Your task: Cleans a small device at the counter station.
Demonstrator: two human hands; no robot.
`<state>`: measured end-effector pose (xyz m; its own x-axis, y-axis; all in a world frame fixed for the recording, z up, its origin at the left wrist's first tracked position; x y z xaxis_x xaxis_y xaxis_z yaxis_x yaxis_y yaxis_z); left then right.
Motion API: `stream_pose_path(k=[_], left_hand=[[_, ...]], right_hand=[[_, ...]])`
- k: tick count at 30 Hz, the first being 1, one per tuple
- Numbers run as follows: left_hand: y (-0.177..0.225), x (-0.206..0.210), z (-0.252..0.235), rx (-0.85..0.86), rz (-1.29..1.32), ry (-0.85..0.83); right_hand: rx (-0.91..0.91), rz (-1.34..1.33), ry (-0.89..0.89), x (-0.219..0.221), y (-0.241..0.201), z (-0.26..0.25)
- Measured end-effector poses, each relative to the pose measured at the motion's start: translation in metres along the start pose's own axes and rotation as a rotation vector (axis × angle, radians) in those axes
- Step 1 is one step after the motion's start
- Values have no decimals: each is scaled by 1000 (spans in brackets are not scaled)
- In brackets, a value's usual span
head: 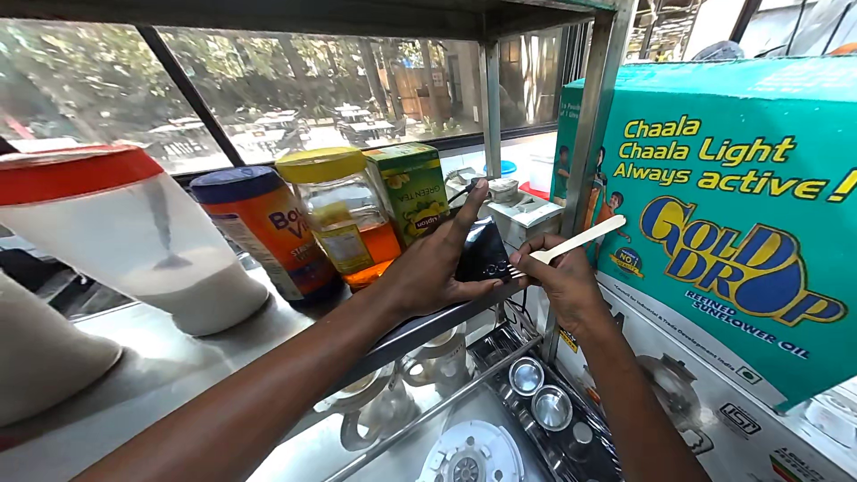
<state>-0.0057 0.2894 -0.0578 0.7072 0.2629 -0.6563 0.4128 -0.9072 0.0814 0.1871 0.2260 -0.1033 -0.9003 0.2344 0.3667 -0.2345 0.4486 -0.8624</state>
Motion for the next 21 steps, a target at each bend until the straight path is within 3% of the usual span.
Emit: stream_pose_path(k=[21], left_hand=[[2,-1,-1,1,-12,-6]], right_hand=[[-24,49,13,-2,0,1]])
Point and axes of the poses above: each hand's wrist, its own z-axis away from the middle knuckle, its own x-axis out of the palm, y = z × x, the point moved 3 cm from there along -z, towards the middle knuckle, and after that the axes turned 14 degrees about y, right-handed, at the moved point
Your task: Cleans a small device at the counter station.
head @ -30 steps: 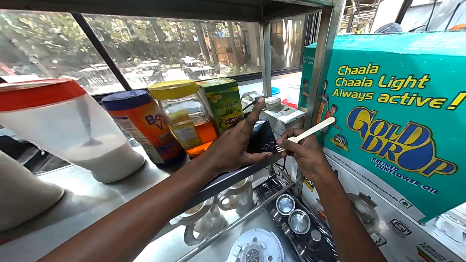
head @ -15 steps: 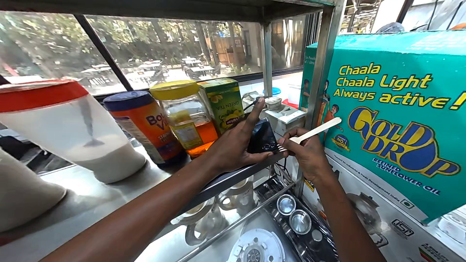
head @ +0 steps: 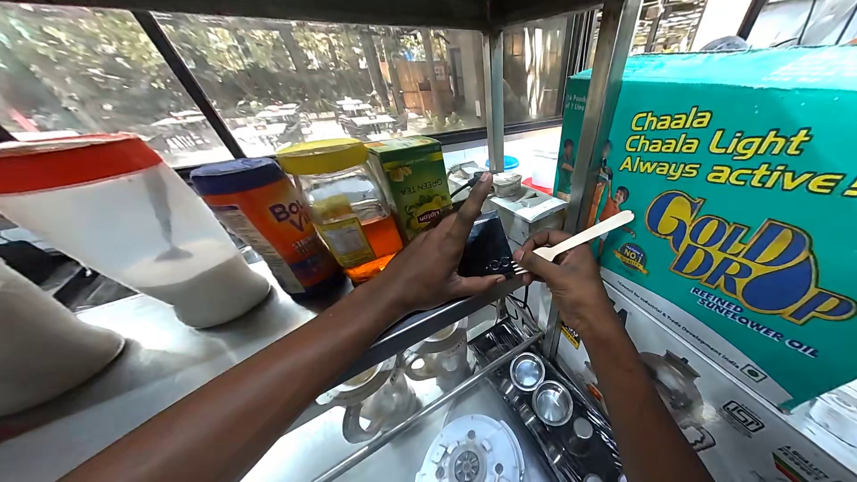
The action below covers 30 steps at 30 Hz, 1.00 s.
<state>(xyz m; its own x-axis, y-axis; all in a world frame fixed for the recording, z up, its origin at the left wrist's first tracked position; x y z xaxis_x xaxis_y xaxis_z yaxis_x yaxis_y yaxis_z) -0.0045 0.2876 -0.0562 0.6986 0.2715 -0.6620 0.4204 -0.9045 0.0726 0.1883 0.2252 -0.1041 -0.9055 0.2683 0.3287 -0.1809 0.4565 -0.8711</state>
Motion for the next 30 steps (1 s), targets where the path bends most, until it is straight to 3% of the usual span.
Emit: stream_pose_path(k=[12,24,30], left_hand=[[0,0,0,-15,8,-7],[3,-2,-2,-3,-6,-4],[3,-2,-2,17,-6,1]], right_hand=[[40,-94,2,-1,2,0],[-136,122,-48,2,-10,-4],[-231,227,-160,5,-19,-13]])
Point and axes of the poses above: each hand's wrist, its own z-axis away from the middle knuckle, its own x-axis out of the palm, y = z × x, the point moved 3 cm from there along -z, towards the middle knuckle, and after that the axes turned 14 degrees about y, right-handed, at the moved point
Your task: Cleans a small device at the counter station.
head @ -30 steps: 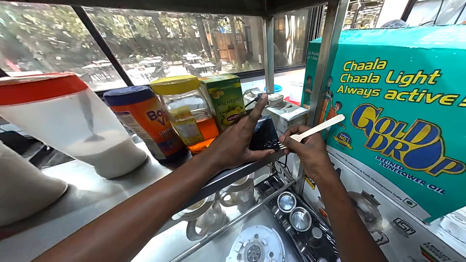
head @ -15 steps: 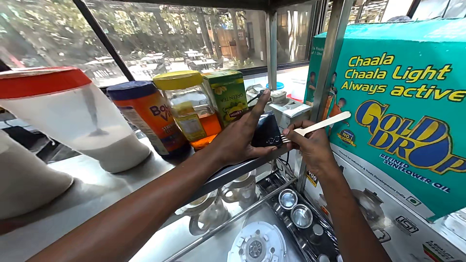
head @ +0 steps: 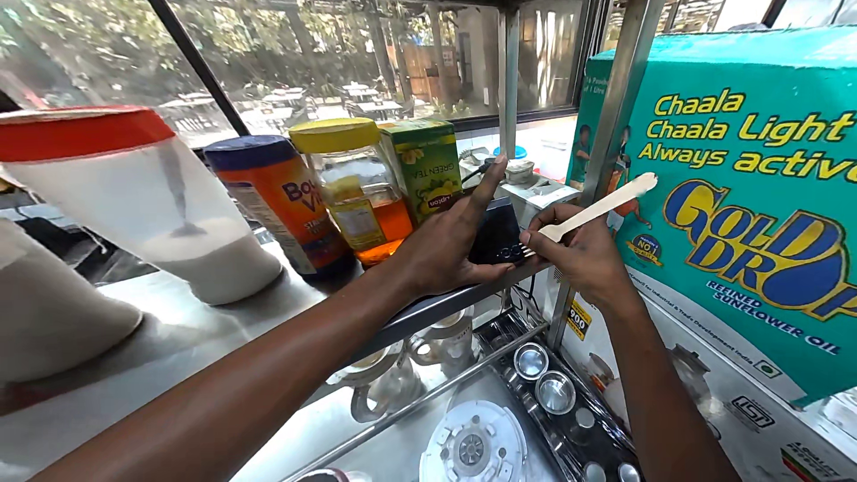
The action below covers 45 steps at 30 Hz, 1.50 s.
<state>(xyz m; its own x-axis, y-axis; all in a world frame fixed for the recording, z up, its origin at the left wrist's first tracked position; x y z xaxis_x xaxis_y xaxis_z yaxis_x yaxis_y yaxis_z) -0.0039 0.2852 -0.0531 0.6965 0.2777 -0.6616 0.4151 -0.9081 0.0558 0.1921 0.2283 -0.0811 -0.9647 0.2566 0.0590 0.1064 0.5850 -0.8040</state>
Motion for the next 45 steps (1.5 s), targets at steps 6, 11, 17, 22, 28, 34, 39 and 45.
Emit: stream_pose_path(k=[6,11,17,22,28,34,39,45], left_hand=[[-1,1,0,5,0,1],[0,0,-1,9,-4,-2],[0,0,-1,-7,-7,-9],[-1,0,0,-16,8,-15],[-1,0,-1,-18,3,-17],[-1,1,-2,-33,14,-19],[0,1,-2,-26,15,-19],[-1,0,-2,-13,16,-12]], right_hand=[[-32,109,-135,-2,-6,-9],[-31,79,-125,-3,-4,-7],[11,50,-61,-4,2,0],[-16,55,1,-2,6,7],[-23,46,53,1,6,11],[13,40,90,5,5,17],[16,49,121,8,5,19],[73,26,106,4,3,18]])
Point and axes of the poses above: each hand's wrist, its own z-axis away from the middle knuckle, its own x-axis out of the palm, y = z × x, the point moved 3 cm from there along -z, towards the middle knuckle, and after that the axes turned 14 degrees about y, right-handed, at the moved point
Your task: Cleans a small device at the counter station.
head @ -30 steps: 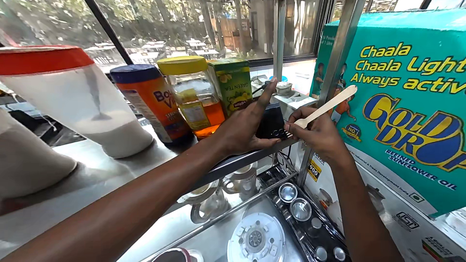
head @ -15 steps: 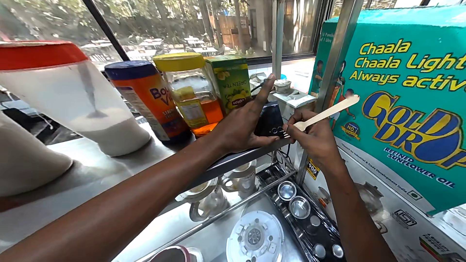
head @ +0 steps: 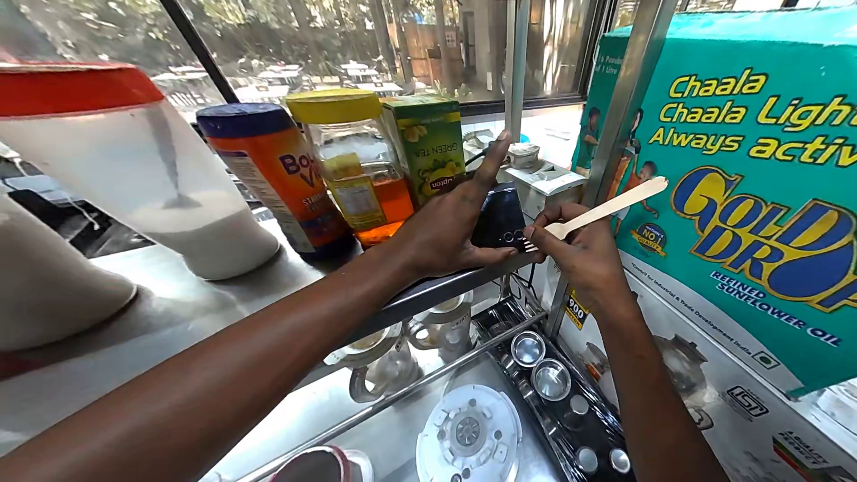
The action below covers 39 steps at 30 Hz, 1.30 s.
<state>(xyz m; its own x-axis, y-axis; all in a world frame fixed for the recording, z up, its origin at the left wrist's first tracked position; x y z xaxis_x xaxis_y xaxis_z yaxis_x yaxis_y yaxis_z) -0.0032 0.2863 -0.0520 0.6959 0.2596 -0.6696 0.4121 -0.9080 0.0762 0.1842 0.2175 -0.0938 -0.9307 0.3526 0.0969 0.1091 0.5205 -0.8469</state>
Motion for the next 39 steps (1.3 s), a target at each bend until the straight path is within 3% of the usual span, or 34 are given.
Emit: stream_pose_path(k=[5,11,19,28,33,39], left_hand=[[-2,1,1,-6,13,7],[0,0,-1,-42,20,-5],[4,-1,-3,-54,20,-3],[4,-1,-4,-29,25,2],[4,-2,-5,-19,2,-5],[4,-1,-6,5,22,5]], right_hand=[[42,-123,47,-2,1,-3],[-101,-49,192,-3,-5,1],[-203,102,-42,11,-11,26],[-613,350,277,32,2,46],[-633,509,349,39,7,59],[-752,452,371,46,7,44]])
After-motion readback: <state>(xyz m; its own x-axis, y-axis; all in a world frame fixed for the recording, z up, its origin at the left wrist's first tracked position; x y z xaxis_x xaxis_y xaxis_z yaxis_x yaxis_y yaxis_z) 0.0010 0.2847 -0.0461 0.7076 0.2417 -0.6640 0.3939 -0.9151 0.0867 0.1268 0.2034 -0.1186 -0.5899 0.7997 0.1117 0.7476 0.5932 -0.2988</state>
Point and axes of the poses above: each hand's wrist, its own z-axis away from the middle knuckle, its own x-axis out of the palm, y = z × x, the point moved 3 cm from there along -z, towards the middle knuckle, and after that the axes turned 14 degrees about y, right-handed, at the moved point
